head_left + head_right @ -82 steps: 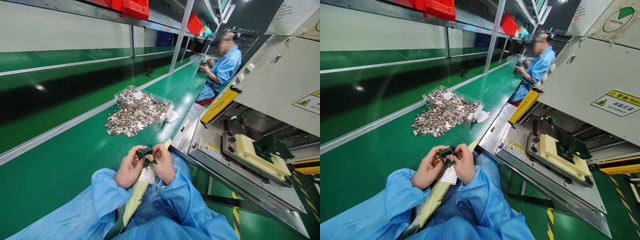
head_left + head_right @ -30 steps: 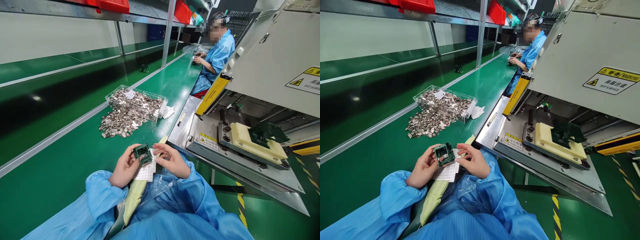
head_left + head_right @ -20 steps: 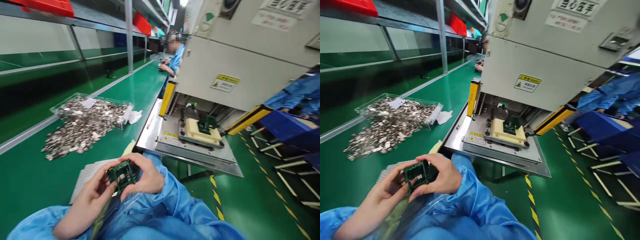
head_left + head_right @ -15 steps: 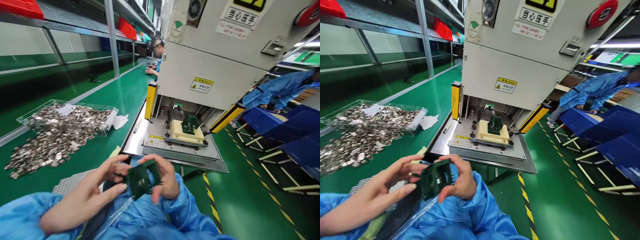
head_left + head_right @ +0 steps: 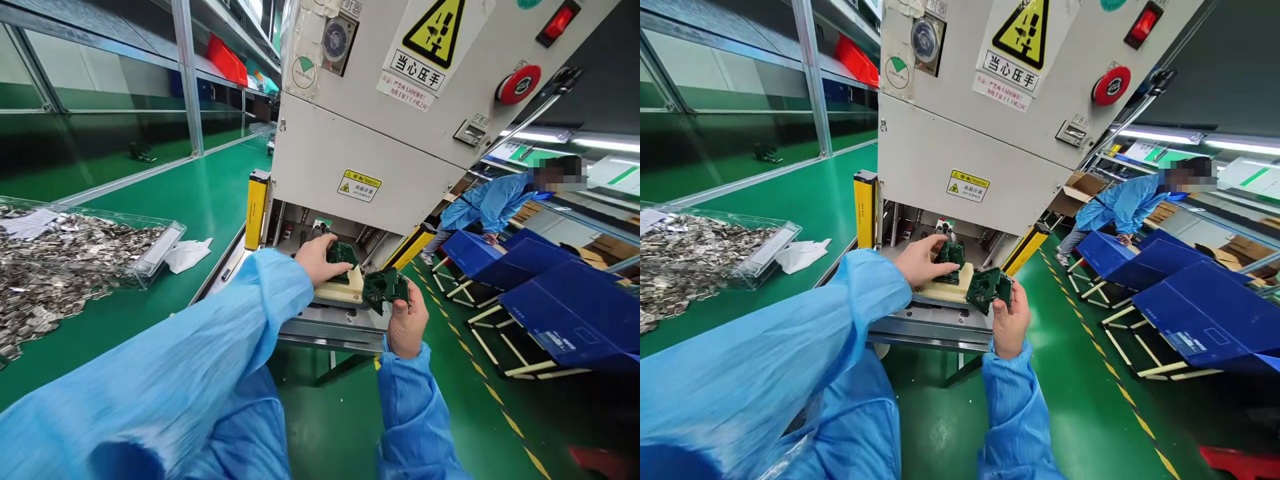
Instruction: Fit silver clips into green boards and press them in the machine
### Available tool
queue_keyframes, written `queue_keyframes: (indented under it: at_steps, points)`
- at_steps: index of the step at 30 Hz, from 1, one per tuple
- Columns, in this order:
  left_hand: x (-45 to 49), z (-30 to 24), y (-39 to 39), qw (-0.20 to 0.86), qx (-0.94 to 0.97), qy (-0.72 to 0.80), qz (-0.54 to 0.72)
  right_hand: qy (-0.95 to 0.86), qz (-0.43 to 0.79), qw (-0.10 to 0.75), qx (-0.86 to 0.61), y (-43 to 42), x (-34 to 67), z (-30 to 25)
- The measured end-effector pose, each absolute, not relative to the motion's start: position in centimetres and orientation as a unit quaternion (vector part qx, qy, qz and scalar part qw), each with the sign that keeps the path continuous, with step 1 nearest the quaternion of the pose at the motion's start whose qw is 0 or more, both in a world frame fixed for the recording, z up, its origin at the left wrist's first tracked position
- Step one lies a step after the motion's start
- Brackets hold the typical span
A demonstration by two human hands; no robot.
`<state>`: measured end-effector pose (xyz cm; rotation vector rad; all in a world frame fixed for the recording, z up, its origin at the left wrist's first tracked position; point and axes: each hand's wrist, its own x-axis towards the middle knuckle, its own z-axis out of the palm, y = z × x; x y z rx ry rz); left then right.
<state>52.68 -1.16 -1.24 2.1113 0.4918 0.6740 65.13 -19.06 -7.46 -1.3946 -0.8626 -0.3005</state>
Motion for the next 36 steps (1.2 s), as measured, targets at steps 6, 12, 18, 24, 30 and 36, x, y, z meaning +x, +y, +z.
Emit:
queue_keyframes:
  at_steps: [6,12,18,24,30,36]
  points:
    - [44.5,-0.8,-0.9,0.538,0.778,0.182,0.267,-0.482,-0.038,0.589,-0.648,-15.4,66.8,-5.1]
    - [32.8,-4.2,-1.8,0.571,0.754,0.3,0.122,-0.57,0.05,0.479,-0.665,-12.0,67.4,-4.3]
    - [29.5,-8.7,-1.3,0.573,0.731,0.347,0.131,-0.56,0.034,0.42,-0.714,-11.3,65.9,-4.2]
    - [31.5,-10.4,0.1,0.574,0.739,0.327,0.13,-0.504,-0.117,0.444,-0.731,-15.2,66.2,-6.1]
    - [32.8,-12.4,1.4,0.579,0.762,0.266,0.119,-0.195,-0.066,0.585,-0.785,-23.3,68.0,-14.1]
    - [33.1,-12.5,1.4,0.536,0.792,0.26,0.13,-0.071,0.0,0.69,-0.72,-26.1,68.7,-19.0]
